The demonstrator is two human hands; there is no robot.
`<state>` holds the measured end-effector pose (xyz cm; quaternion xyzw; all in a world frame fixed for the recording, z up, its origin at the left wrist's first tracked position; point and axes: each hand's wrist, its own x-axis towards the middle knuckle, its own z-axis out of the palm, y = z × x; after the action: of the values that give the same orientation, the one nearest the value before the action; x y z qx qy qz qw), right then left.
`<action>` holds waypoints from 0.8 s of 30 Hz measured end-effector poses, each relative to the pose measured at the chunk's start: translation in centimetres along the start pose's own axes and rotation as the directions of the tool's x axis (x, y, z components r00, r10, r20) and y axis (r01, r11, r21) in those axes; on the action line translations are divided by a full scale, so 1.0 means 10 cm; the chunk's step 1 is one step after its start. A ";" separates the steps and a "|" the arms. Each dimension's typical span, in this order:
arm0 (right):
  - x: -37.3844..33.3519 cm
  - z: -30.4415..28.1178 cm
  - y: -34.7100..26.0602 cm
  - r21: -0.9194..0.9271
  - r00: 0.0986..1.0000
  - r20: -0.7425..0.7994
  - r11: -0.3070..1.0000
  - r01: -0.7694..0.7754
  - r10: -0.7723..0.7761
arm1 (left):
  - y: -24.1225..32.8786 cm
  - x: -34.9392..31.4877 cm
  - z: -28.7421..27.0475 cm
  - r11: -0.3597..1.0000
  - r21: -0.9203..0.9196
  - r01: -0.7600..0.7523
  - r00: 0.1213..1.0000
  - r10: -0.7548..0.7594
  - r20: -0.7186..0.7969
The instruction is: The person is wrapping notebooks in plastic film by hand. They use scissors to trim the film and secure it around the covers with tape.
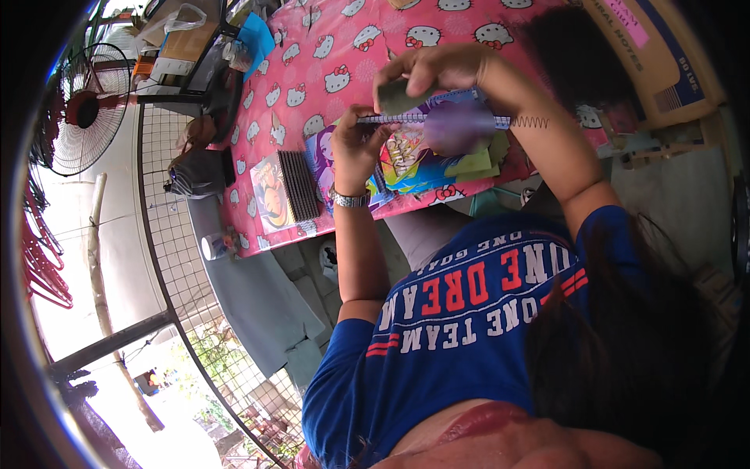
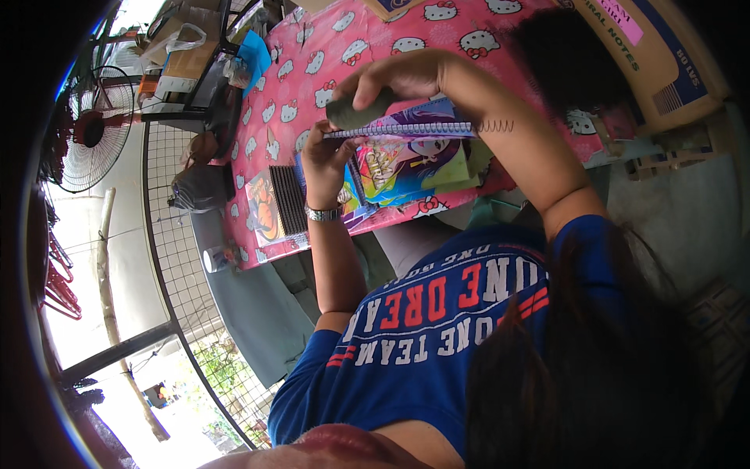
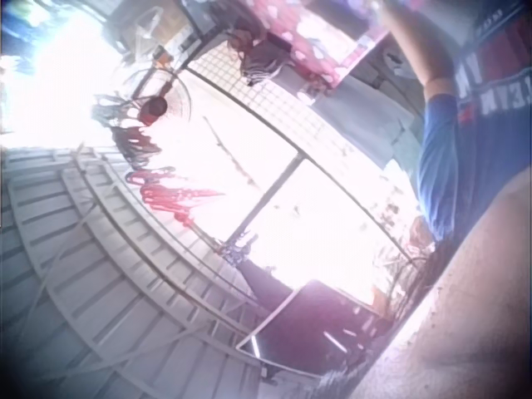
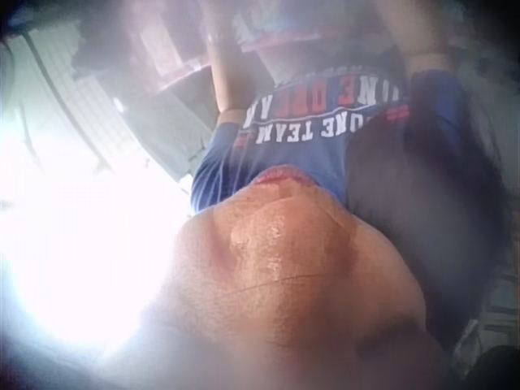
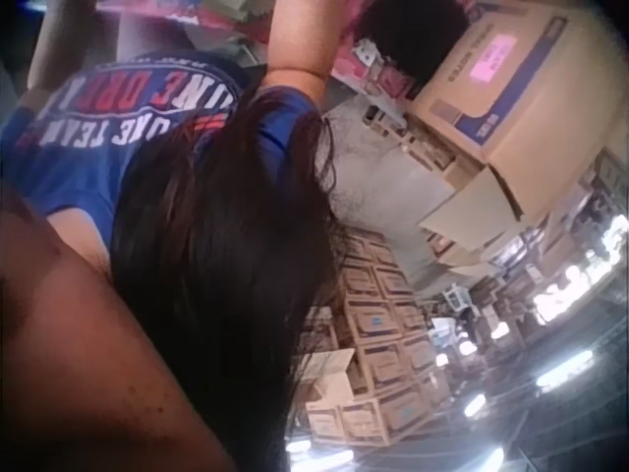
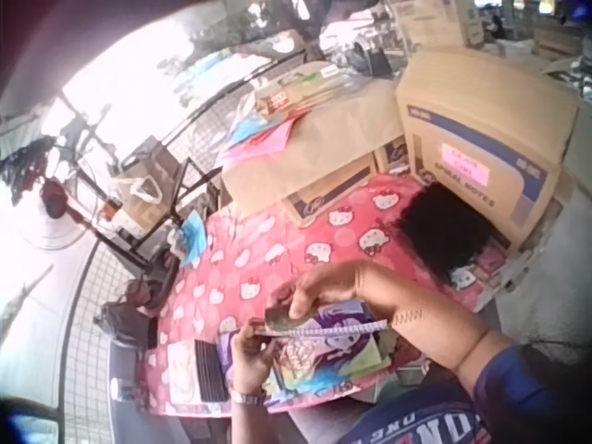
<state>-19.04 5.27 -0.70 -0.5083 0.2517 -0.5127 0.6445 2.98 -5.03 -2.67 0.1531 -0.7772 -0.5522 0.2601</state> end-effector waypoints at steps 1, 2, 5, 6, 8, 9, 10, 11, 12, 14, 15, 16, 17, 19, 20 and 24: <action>0.02 -0.01 -0.04 -0.344 0.974 -0.162 0.917 -0.204 0.156 | 0.00 0.00 0.01 0.999 -0.039 0.017 1.000 -0.018 -0.005; 0.02 -0.02 -0.04 -0.258 0.984 -0.135 0.954 -0.150 0.118 | 0.00 0.00 0.00 1.000 -0.010 0.006 1.000 -0.006 -0.012; 0.05 -0.06 0.07 -0.008 0.999 -0.009 0.999 0.039 -0.039 | -0.02 -0.02 -0.02 1.000 0.027 0.006 0.999 -0.005 -0.034; 0.04 -0.16 0.11 -0.225 0.995 -0.036 0.969 -0.098 0.092 | -0.01 0.00 -0.01 1.000 0.010 0.029 0.999 -0.028 -0.034; 0.04 -0.41 0.12 -0.599 0.936 -0.167 0.722 -0.347 0.311 | 0.02 0.00 0.00 0.999 -0.012 0.033 0.998 -0.034 -0.057; -0.01 -0.51 0.20 -0.700 0.868 -0.395 0.513 -0.497 0.301 | 0.03 -0.02 0.02 1.000 -0.020 0.014 0.996 -0.016 -0.084; -0.12 -0.57 0.30 -0.717 0.769 -0.599 0.277 -0.639 0.224 | 0.05 -0.03 0.03 1.000 -0.028 -0.005 0.994 0.002 -0.111; -0.24 -0.58 0.41 -0.724 0.733 -0.680 0.174 -0.668 -0.018 | 0.03 -0.07 -0.01 0.999 0.031 0.032 0.987 -0.027 -0.156; -0.45 -0.60 0.53 -0.701 0.661 -0.700 0.080 -0.709 -0.271 | 0.02 -0.11 -0.04 0.994 0.087 0.070 0.979 -0.051 -0.196; -1.09 -1.30 1.11 -0.729 0.522 -0.675 0.363 -0.580 -0.522 | 0.09 0.12 0.17 0.998 0.056 0.036 0.980 -0.024 -0.199; -1.00 -1.06 1.17 -0.754 0.513 -0.651 0.399 -0.523 -0.559 | 0.03 -0.03 0.10 0.999 0.013 0.037 0.954 -0.032 -0.300; -1.00 -0.64 1.17 -0.775 0.499 -0.628 0.424 -0.468 -0.597 | 0.00 -0.19 0.04 0.999 -0.035 0.021 0.918 -0.033 -0.395; -1.18 -0.36 1.23 -0.700 0.486 -0.687 0.311 -0.643 -0.540 | 0.14 -0.18 0.09 0.985 0.160 -0.060 0.905 0.121 -0.407; -1.60 0.14 1.41 -0.546 0.478 -0.760 0.033 -0.837 -0.440 | 0.10 -0.16 0.17 0.999 0.011 -0.047 0.903 0.047 -0.427; -1.76 0.29 1.51 -0.491 0.497 -0.777 -0.123 -0.862 -0.387 | 0.08 -0.15 0.19 0.997 -0.065 -0.043 0.902 0.011 -0.431; -1.94 0.33 1.63 -0.555 0.509 -0.711 -0.057 -0.830 -0.485 | -0.08 -0.16 0.17 0.993 -0.118 -0.007 0.909 -0.043 -0.414</action>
<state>-16.40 23.71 -18.24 -0.4308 0.8760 -0.2075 -0.0632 3.30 -3.14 -4.26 0.2586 -0.6688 -0.5539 0.4231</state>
